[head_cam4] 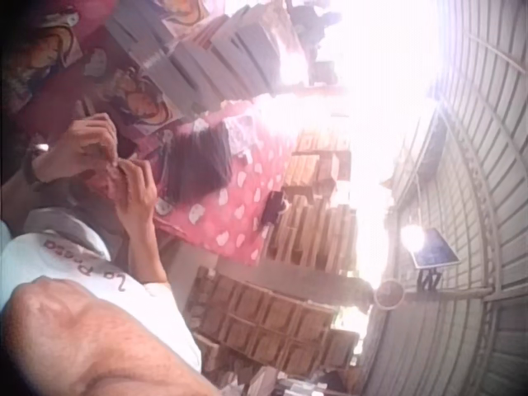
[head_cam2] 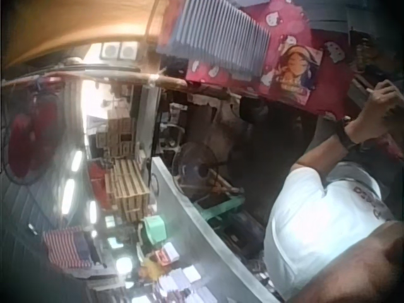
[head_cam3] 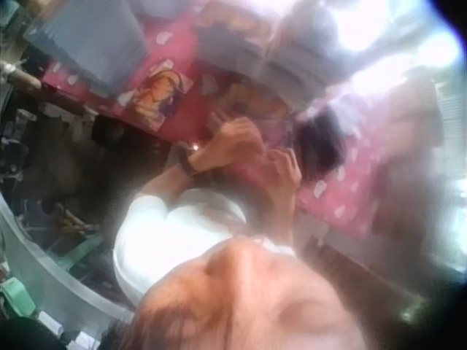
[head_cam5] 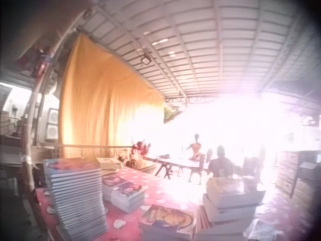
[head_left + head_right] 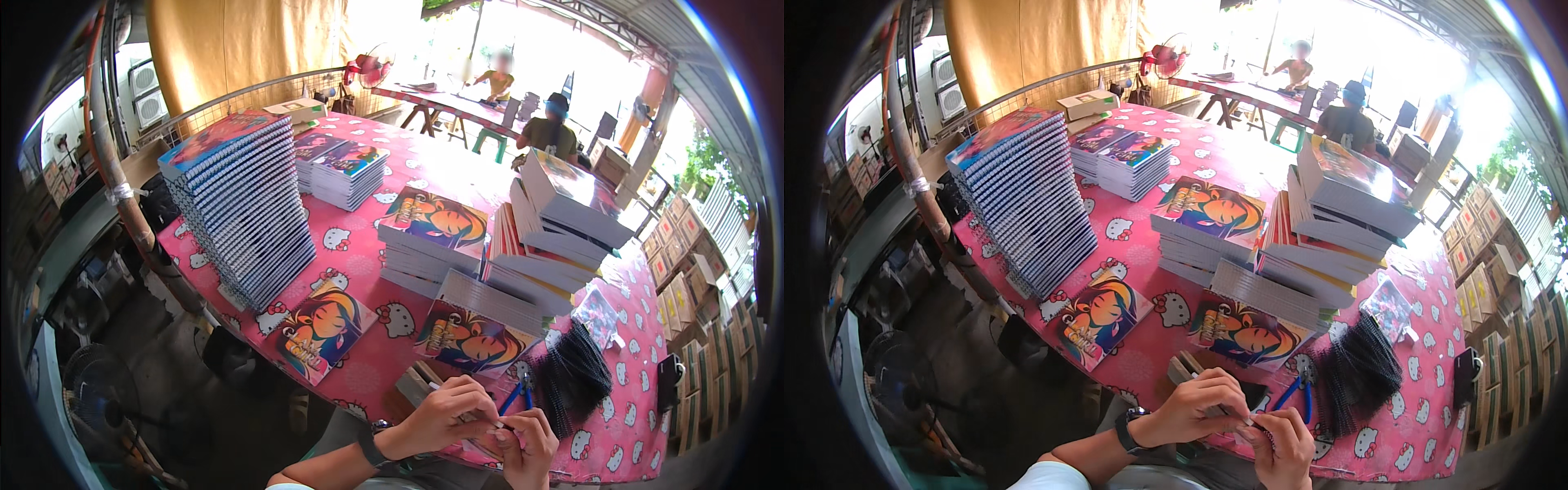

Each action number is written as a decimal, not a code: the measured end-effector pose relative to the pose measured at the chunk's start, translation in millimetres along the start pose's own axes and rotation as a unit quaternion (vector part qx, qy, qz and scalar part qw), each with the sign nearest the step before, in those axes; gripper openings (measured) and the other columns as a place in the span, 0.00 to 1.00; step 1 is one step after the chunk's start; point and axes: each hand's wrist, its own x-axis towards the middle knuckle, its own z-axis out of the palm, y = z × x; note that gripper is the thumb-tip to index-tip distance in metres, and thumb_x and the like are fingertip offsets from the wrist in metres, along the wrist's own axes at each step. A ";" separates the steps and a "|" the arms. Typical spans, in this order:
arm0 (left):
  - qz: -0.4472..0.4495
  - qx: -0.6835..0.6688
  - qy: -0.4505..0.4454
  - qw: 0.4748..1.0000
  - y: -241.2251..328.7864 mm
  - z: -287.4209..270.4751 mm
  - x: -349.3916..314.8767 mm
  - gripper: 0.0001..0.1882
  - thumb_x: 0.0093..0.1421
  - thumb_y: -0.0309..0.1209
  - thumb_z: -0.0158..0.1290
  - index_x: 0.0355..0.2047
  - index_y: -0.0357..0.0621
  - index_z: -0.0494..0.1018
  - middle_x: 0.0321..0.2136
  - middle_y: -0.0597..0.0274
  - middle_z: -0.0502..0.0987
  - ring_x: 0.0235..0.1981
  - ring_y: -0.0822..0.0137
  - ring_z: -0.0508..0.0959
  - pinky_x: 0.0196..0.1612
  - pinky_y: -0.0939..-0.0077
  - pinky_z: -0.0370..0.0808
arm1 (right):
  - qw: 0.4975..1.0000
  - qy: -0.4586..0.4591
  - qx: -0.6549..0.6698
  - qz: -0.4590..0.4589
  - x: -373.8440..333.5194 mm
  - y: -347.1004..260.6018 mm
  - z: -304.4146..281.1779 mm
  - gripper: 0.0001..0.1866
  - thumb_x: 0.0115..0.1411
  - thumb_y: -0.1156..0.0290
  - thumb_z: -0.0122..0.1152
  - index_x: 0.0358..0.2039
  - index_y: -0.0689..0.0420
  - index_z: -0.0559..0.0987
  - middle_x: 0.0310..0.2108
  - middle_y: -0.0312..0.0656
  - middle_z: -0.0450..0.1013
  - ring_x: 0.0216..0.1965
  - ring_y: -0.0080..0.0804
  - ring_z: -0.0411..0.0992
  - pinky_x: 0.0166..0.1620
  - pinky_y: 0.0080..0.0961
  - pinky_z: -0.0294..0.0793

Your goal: The person places a stack of notebooks into a cardboard box, then moves to a table to insert a black spiral binding through the pre-punched holes of another notebook by hand.

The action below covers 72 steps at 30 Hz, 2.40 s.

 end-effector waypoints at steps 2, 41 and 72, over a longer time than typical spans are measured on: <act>-0.034 0.028 -0.005 0.999 -0.1 5.1 -3.8 0.08 0.52 0.28 0.62 0.33 0.45 0.76 0.30 0.64 0.77 0.34 0.63 0.76 0.40 0.72 0.71 | 1.000 -0.002 0.005 0.012 0.4 1.3 1.5 0.12 0.45 0.74 0.65 0.32 0.57 0.77 0.29 0.45 0.72 0.30 0.45 0.72 0.31 0.35 0.72; 0.090 0.439 -0.120 0.886 -112.4 -52.0 80.5 0.17 0.56 0.35 0.53 0.46 0.47 0.74 0.44 0.65 0.74 0.49 0.62 0.71 0.53 0.64 0.68 | 0.984 -0.099 0.046 0.141 -32.5 76.1 -6.8 0.15 0.48 0.76 0.66 0.39 0.60 0.79 0.38 0.46 0.76 0.42 0.42 0.74 0.45 0.32 0.73; 0.130 0.316 -0.253 0.905 62.7 -52.6 89.0 0.06 0.48 0.31 0.60 0.29 0.53 0.78 0.25 0.73 0.78 0.27 0.74 0.79 0.32 0.80 0.71 | 0.991 0.026 0.094 0.091 -68.1 76.3 32.1 0.13 0.41 0.77 0.67 0.32 0.62 0.81 0.28 0.45 0.77 0.27 0.36 0.75 0.32 0.26 0.73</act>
